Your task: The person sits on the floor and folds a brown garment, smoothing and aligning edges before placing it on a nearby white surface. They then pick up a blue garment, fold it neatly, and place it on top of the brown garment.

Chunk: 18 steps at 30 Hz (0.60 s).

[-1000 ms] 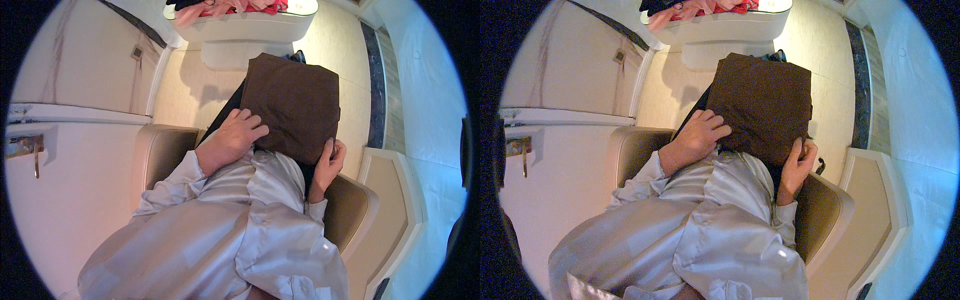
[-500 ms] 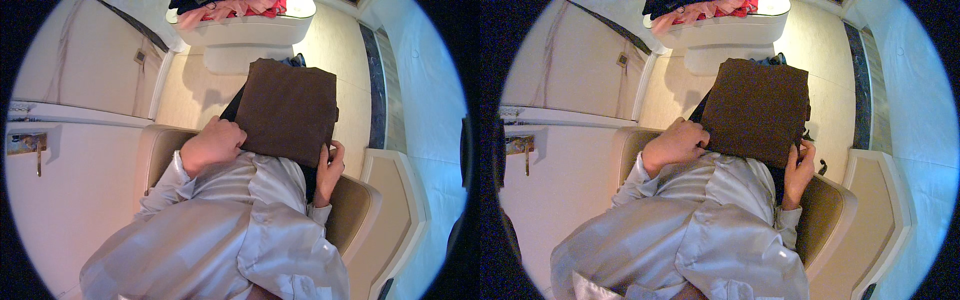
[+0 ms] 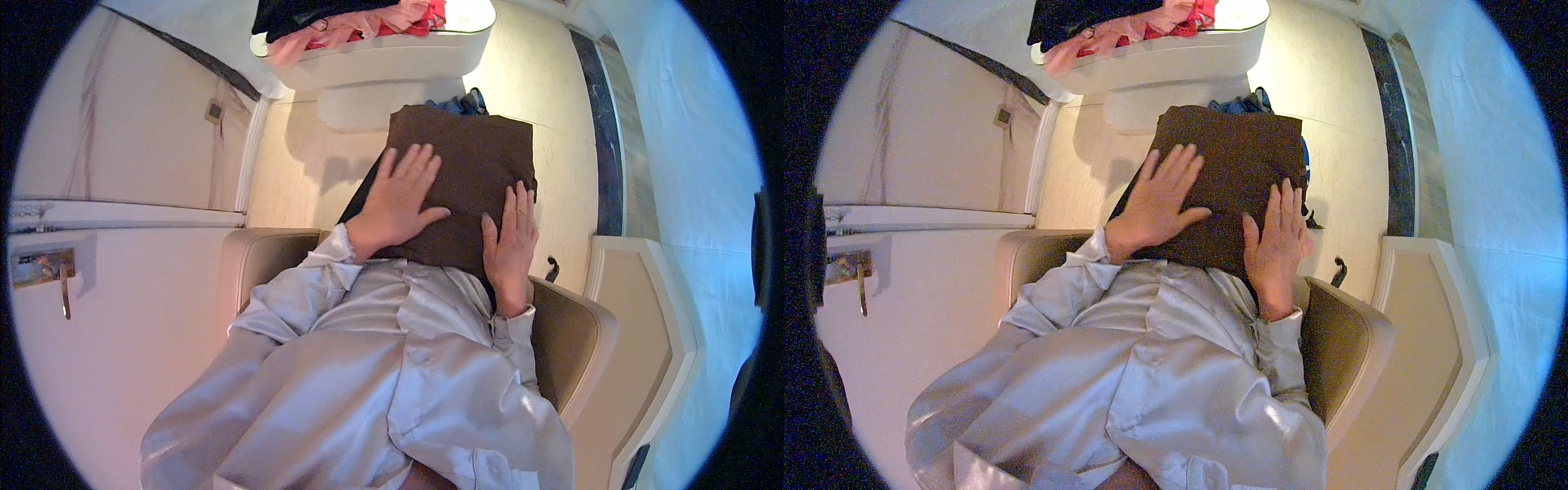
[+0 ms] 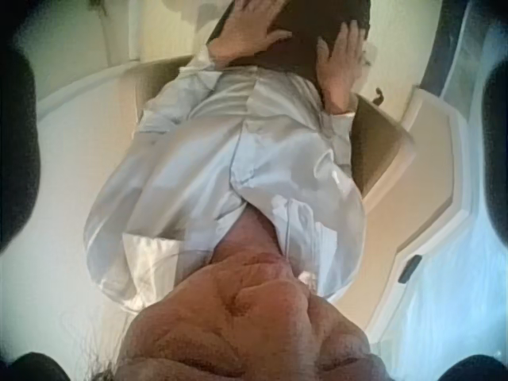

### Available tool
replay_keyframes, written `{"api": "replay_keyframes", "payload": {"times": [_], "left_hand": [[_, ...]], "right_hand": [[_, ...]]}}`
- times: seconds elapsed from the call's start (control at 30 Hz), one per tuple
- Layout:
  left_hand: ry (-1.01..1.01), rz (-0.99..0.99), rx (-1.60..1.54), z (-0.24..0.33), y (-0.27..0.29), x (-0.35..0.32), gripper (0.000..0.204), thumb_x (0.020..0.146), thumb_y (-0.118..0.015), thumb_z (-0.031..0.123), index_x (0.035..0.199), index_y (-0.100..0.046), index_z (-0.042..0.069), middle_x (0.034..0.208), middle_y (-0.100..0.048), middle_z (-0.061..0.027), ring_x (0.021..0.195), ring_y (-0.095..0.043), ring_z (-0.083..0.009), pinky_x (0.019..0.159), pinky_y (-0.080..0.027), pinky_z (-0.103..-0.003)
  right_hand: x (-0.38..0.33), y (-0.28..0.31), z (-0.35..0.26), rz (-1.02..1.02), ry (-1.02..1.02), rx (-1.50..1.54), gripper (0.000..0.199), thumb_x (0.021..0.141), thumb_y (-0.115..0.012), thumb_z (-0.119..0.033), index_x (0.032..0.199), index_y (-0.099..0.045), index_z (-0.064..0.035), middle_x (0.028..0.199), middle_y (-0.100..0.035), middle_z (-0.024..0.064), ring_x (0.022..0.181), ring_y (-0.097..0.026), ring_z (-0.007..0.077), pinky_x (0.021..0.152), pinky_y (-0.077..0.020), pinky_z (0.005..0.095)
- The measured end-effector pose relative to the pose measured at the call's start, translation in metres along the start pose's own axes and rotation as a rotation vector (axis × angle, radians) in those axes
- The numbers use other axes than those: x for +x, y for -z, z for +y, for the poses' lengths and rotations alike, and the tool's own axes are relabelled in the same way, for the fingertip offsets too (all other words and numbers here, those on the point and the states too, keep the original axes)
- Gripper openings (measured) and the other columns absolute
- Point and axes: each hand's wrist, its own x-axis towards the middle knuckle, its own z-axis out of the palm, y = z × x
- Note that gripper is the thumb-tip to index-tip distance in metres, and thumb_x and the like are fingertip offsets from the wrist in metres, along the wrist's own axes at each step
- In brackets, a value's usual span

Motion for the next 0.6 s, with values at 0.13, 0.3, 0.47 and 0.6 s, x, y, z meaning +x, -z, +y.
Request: {"api": "replay_keyframes", "payload": {"times": [0.13,0.3,0.47,0.6], "left_hand": [[0.203,0.02,-0.019,-0.02,0.0,-0.006,0.086,0.091,-0.056,0.057,0.152,-0.028,0.002,0.156,-0.029,-0.0229,0.145,-0.026,-0.0379,0.116,-0.019,-0.058],[0.28,0.01,0.05,-0.042,0.007,0.027,0.079,0.092,-0.056,0.055,0.143,-0.039,-0.003,0.144,-0.043,-0.0266,0.134,-0.041,-0.0413,0.114,-0.024,-0.057],[-0.011,0.063,-0.194,-0.032,0.018,0.124,0.068,0.091,-0.059,0.052,0.129,-0.051,-0.004,0.122,-0.059,-0.0266,0.116,-0.054,-0.0396,0.105,-0.036,-0.05],[-0.097,-0.291,-0.351,-0.014,-0.01,0.2,0.075,0.09,-0.057,0.057,0.131,-0.052,-0.005,0.124,-0.06,-0.0276,0.113,-0.058,-0.0388,0.103,-0.04,-0.043]], "right_hand": [[-0.01,-0.008,0.012,0.027,-0.138,0.182,0.06,0.094,-0.06,-0.026,0.144,-0.04,0.0,0.154,-0.034,0.0213,0.138,-0.037,0.0405,0.111,-0.0302,0.0492],[-0.001,0.004,0.011,0.127,-0.232,0.178,0.062,0.093,-0.063,-0.026,0.145,-0.04,-0.0014,0.154,-0.034,0.0211,0.138,-0.037,0.04,0.112,-0.0288,0.0481],[0.041,0.002,0.003,0.098,-0.009,0.023,0.059,0.095,-0.06,-0.03,0.144,-0.041,-0.0029,0.154,-0.035,0.0183,0.142,-0.032,0.0361,0.113,-0.028,0.0481],[0.044,-0.023,0.03,0.033,-0.105,0.136,0.059,0.097,-0.057,-0.031,0.145,-0.039,-0.0017,0.153,-0.037,0.0178,0.143,-0.032,0.0352,0.113,-0.0278,0.0479]]}}
